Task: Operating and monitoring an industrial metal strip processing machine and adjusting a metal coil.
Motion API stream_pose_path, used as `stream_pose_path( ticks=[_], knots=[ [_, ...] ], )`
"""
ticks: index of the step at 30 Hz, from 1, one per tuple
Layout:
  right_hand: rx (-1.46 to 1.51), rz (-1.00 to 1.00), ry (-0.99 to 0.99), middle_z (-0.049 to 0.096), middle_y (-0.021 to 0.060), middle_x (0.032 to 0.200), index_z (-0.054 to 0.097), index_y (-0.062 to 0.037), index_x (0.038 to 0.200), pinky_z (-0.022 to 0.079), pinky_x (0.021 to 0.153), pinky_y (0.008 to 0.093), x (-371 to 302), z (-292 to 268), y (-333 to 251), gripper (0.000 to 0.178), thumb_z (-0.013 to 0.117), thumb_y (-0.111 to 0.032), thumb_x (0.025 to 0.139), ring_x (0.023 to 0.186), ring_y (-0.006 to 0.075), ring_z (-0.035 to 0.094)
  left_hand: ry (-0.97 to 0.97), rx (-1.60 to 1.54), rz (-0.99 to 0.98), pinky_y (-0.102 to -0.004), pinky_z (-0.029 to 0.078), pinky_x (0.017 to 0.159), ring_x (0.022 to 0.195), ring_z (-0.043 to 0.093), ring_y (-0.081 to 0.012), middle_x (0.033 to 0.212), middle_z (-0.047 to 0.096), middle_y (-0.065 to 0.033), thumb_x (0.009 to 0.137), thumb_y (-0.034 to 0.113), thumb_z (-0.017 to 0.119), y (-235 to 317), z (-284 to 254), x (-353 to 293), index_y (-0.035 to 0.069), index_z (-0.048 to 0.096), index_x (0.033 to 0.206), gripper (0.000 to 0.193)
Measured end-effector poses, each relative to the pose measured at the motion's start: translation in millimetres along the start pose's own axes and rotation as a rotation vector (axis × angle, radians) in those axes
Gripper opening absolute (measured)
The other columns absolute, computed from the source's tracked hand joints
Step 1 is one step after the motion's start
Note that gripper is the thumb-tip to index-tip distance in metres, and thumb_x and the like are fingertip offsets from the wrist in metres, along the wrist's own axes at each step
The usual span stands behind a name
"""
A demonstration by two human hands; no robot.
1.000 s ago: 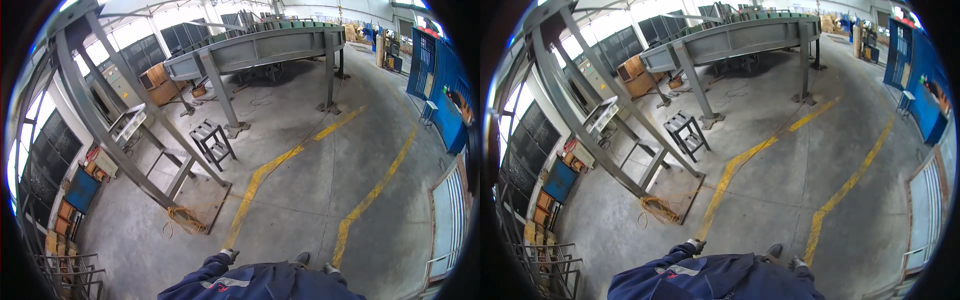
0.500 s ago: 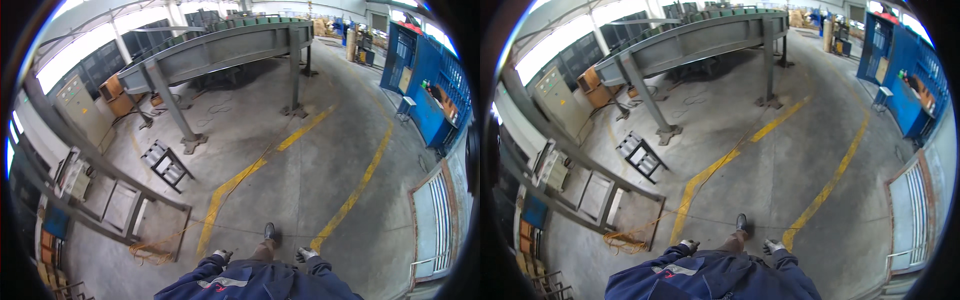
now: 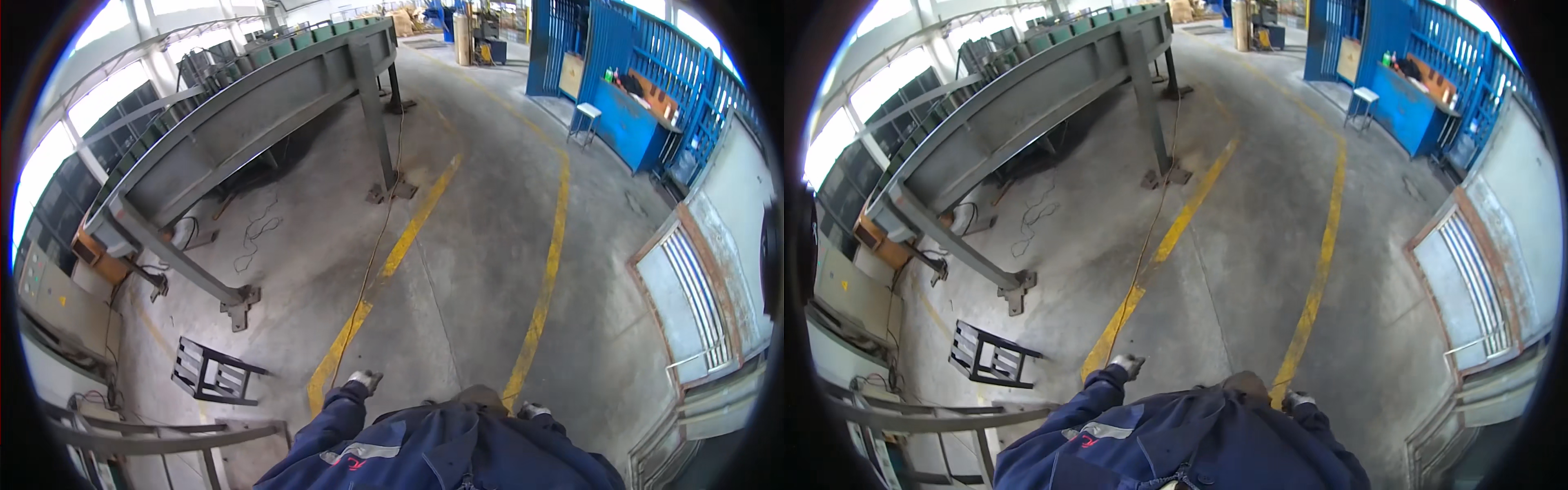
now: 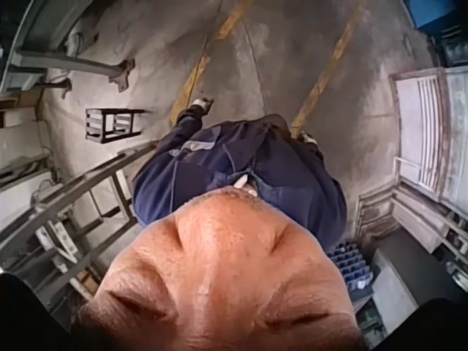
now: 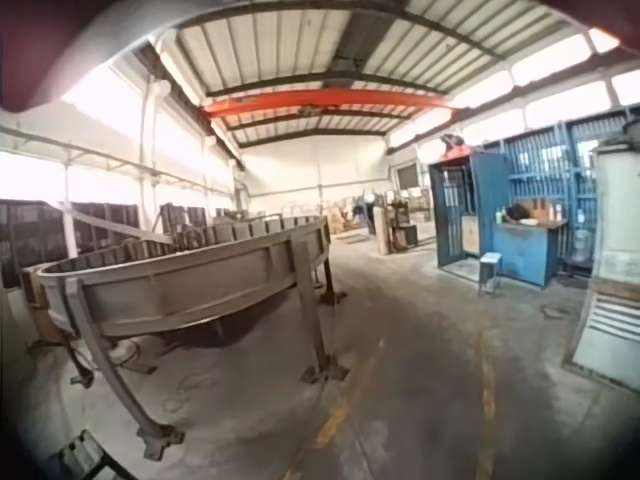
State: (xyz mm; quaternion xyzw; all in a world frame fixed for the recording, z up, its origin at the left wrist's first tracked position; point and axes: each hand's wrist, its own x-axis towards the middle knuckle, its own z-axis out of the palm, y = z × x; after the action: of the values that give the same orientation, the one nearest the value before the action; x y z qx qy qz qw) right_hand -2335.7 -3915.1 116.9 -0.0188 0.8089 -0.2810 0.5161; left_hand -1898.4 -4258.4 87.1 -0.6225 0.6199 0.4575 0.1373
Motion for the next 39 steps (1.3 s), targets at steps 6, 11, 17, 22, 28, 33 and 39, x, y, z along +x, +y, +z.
stream_pose_path(
  ticks=[6,11,17,22,28,33,39],
  knots=[
    [-0.401,0.062,0.156,0.068,0.0146,0.1,0.064,0.0004,0.109,0.048,0.084,0.0365,122,20,-55,0.056,0.063,-0.049,0.082,0.095,0.0255,0.064,-0.106,-0.283,0.018,-0.0304,0.05,0.058,0.062,0.06,-0.0174,0.076,0.063,-0.0072,0.088,0.041,0.058,150,-44,101,0.0,0.063,0.098,0.042],
    [-0.457,0.059,0.08,0.068,0.0134,0.103,0.063,-0.0027,0.112,0.046,0.088,0.0366,218,18,-190,0.061,0.058,-0.056,0.082,0.102,0.0266,0.062,-0.021,0.026,0.104,-0.0305,0.05,0.056,0.06,0.058,-0.0167,0.074,0.061,-0.0058,0.088,0.041,0.058,209,-100,207,0.002,0.063,0.097,0.04],
    [0.083,-0.102,-0.154,0.067,0.0164,0.087,0.064,-0.0013,0.101,0.053,0.068,0.0379,368,-6,-405,0.04,0.061,-0.039,0.087,0.076,0.0269,0.065,-0.022,-0.355,-0.18,-0.0318,0.045,0.049,0.053,0.053,-0.0153,0.065,0.054,-0.0024,0.09,0.041,0.057,284,-187,274,0.004,0.061,0.095,0.038],
    [0.036,-0.196,-0.071,0.065,0.0104,0.072,0.063,-0.0001,0.094,0.051,0.051,0.0311,448,-20,-619,0.026,0.066,-0.026,0.087,0.055,0.0188,0.06,0.011,-0.522,-0.215,-0.0364,0.044,0.048,0.055,0.057,-0.0224,0.068,0.06,-0.0074,0.089,0.038,0.057,374,-211,347,0.005,0.06,0.092,0.033],
    [0.094,-0.337,-0.232,0.066,0.0082,0.074,0.064,0.0016,0.094,0.05,0.054,0.0301,514,7,-818,0.028,0.068,-0.024,0.085,0.059,0.0161,0.061,0.011,0.004,-0.223,-0.0371,0.048,0.084,0.097,0.064,-0.0278,0.1,0.07,-0.011,0.085,0.054,0.053,511,-263,453,0.01,0.07,0.104,0.05],
    [0.046,-0.322,-0.166,0.065,0.0076,0.075,0.062,0.0004,0.098,0.05,0.055,0.0311,643,-24,-925,0.026,0.066,-0.022,0.087,0.061,0.0185,0.062,0.07,0.074,-0.096,-0.0373,0.051,0.059,0.06,0.065,-0.0221,0.068,0.067,-0.0097,0.088,0.05,0.052,616,-340,602,0.005,0.068,0.081,0.049],
    [0.334,0.045,-0.123,0.062,0.0084,0.077,0.057,-0.002,0.1,0.048,0.057,0.0375,769,-127,-977,0.024,0.058,-0.024,0.089,0.065,0.0212,0.059,0.004,0.262,0.121,-0.04,0.051,0.066,0.069,0.067,-0.0265,0.072,0.068,-0.0115,0.084,0.053,0.053,800,-456,799,0.006,0.07,0.087,0.05]
  ],
)
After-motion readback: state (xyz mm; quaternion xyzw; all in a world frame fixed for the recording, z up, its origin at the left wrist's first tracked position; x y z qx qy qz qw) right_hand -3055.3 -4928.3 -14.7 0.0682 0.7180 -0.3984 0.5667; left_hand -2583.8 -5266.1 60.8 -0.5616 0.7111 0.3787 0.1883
